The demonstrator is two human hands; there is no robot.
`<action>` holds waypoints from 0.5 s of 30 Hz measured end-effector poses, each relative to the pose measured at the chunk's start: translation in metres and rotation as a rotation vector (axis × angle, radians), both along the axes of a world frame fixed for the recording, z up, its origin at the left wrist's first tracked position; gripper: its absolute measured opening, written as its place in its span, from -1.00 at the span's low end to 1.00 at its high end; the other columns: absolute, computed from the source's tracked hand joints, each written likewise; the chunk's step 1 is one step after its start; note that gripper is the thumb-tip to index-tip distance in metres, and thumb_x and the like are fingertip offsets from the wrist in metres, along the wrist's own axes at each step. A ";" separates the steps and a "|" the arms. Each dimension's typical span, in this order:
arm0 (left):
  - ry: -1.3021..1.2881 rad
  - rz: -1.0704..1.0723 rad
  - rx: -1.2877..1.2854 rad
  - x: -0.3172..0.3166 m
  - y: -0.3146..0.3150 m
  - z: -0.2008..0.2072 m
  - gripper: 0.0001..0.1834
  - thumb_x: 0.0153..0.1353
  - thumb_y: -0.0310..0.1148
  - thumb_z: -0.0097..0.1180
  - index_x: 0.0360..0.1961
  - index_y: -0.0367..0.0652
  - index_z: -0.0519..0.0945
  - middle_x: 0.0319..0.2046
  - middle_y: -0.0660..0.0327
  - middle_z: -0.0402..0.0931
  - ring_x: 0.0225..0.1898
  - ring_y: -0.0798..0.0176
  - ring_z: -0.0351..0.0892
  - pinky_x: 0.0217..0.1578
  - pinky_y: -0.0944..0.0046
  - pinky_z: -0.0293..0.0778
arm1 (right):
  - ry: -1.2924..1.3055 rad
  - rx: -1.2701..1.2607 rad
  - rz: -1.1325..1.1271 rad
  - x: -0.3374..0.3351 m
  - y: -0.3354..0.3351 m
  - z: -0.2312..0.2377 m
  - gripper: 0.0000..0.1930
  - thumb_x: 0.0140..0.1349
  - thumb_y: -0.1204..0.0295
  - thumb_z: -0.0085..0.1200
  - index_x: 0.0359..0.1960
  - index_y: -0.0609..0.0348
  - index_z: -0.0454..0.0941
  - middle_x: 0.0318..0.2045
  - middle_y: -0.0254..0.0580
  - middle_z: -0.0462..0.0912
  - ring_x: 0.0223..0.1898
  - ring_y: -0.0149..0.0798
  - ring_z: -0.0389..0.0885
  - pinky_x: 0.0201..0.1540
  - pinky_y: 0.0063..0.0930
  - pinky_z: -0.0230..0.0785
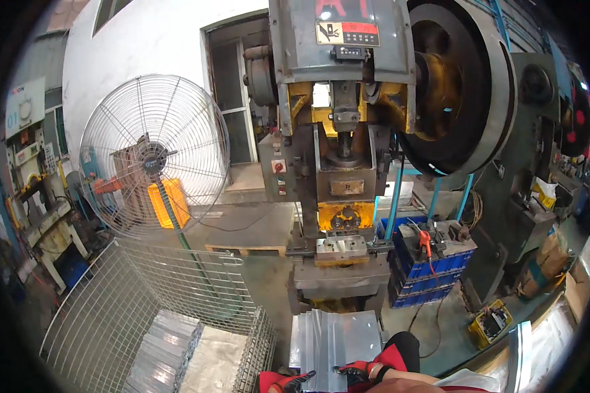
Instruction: Operating a metal press to bend steel strips and then organizing the finished parts into a wire storage cage.
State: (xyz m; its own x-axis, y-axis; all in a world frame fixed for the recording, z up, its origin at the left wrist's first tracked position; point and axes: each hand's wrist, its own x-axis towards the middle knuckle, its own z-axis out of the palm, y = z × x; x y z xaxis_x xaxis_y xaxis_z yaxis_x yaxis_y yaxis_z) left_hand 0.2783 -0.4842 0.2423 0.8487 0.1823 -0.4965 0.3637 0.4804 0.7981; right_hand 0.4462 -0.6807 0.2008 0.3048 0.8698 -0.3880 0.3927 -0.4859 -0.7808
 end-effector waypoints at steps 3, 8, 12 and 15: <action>-0.009 -0.015 -0.018 0.004 -0.003 0.008 -0.49 -0.06 -0.37 0.15 -0.03 -0.25 0.38 -0.20 0.16 0.48 -0.21 0.19 0.48 -0.18 0.23 0.40 | 0.020 0.011 -0.016 0.002 0.003 0.010 -0.56 0.03 0.09 -0.13 -0.18 0.17 0.43 -0.48 -0.32 0.49 -0.49 -0.38 0.41 -0.39 -0.54 0.26; 0.009 -0.024 -0.057 0.005 -0.008 0.013 -0.49 -0.06 -0.36 0.16 -0.04 -0.26 0.38 -0.20 0.16 0.48 -0.21 0.20 0.48 -0.19 0.22 0.40 | 0.064 0.035 -0.031 -0.001 0.004 0.019 -0.59 0.04 0.20 -0.15 -0.12 0.17 0.39 -0.52 -0.38 0.46 -0.54 -0.43 0.37 -0.44 -0.55 0.25; 0.030 -0.034 -0.103 0.005 -0.014 0.012 -0.49 -0.06 -0.35 0.16 -0.04 -0.27 0.38 -0.20 0.17 0.48 -0.21 0.21 0.48 -0.20 0.22 0.41 | 0.102 0.069 -0.044 -0.004 0.005 0.028 -0.61 0.05 0.29 -0.16 -0.07 0.16 0.36 -0.55 -0.42 0.44 -0.57 -0.47 0.34 -0.48 -0.56 0.24; 0.050 -0.036 -0.150 -0.003 -0.020 0.010 -0.49 -0.06 -0.34 0.16 -0.04 -0.27 0.38 -0.21 0.17 0.48 -0.22 0.21 0.48 -0.20 0.22 0.41 | 0.140 0.105 -0.046 -0.012 0.000 0.035 -0.61 0.06 0.35 -0.17 -0.03 0.16 0.33 -0.57 -0.45 0.42 -0.59 -0.51 0.32 -0.51 -0.57 0.23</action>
